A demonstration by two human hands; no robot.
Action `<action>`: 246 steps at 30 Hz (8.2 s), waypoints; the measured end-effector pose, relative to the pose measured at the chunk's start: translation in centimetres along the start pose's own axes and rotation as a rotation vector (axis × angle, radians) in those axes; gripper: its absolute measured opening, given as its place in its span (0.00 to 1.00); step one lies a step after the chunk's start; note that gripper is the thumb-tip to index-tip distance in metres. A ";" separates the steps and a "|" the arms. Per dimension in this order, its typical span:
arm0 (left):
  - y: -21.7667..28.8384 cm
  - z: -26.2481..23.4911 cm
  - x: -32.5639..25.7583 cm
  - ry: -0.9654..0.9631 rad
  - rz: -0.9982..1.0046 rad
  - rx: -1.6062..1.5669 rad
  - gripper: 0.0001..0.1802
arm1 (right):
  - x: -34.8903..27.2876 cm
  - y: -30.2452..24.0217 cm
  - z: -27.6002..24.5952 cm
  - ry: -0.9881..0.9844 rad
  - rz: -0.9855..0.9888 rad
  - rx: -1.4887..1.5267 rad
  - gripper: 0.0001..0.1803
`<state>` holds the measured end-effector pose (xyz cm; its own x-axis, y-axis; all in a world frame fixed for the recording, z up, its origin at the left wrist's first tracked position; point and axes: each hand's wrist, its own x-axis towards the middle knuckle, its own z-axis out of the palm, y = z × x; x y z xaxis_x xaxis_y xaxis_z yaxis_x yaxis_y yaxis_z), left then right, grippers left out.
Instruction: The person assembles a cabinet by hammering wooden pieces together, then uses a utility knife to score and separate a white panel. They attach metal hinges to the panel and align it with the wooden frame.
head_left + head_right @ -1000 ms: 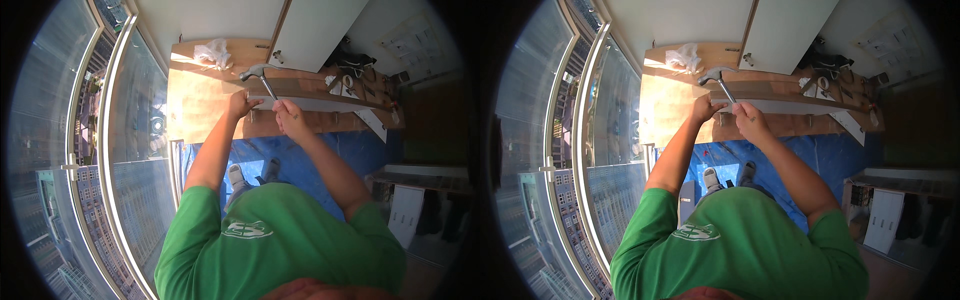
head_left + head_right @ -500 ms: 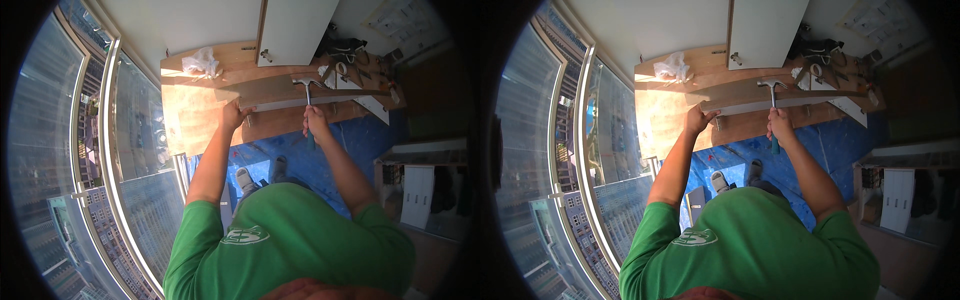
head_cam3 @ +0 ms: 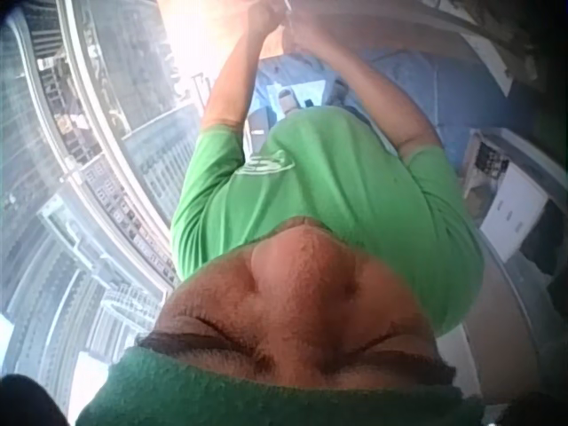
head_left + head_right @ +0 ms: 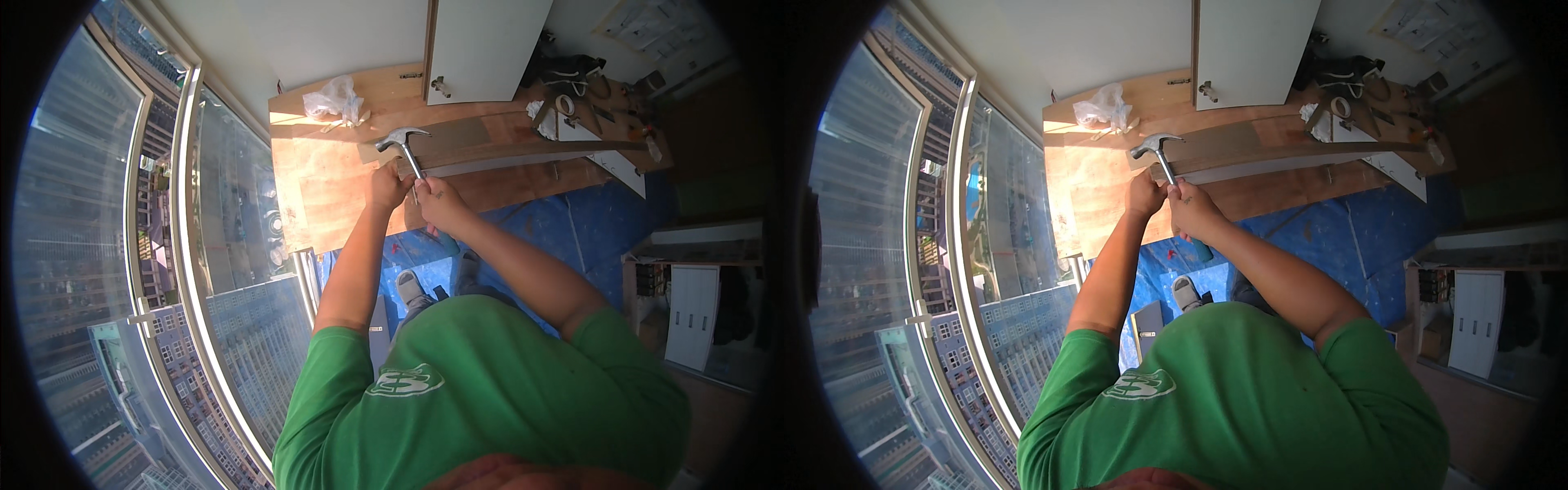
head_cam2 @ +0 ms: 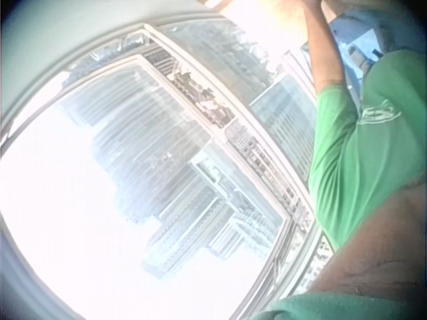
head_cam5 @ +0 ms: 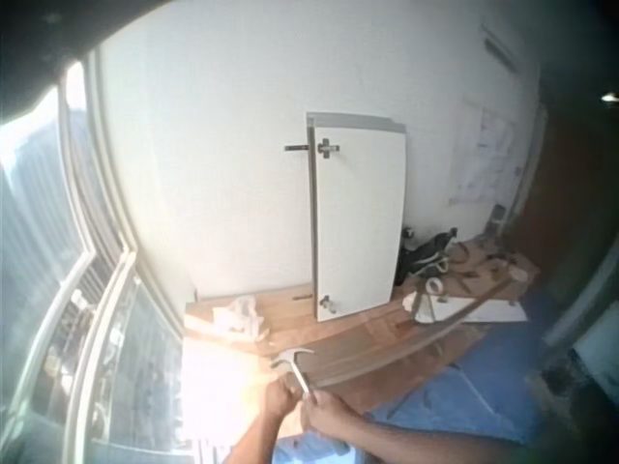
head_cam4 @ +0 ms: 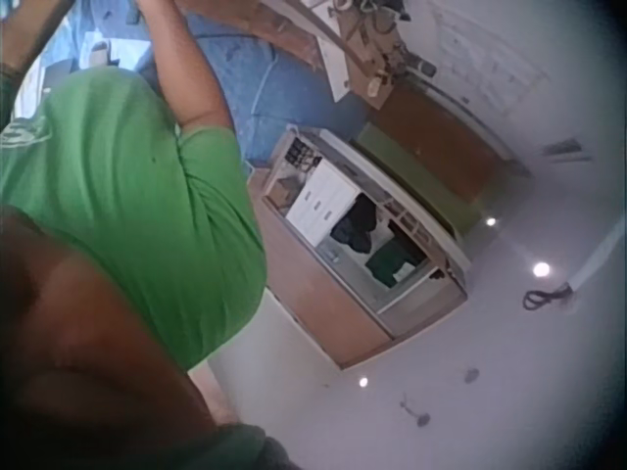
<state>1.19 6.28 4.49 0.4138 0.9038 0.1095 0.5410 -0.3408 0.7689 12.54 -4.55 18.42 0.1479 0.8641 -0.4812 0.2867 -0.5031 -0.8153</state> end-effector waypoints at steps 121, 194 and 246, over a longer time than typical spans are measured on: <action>0.6 2.3 -6.6 0.013 0.059 -0.028 0.21 | -2.7 23.4 -27.4 0.803 -0.078 -0.121 0.24; 27.2 19.4 2.4 -0.263 0.316 0.705 0.11 | -4.8 33.9 -49.4 0.783 -0.050 0.383 0.31; 17.1 -0.1 -2.0 -0.612 0.296 0.475 0.36 | -4.1 26.6 -36.4 0.638 0.088 0.443 0.30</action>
<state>9.53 -1.35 17.43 0.8385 0.5058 -0.2026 0.5424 -0.7394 0.3988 54.03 -20.80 10.46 0.7070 0.5960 -0.3808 -0.1358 -0.4140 -0.9001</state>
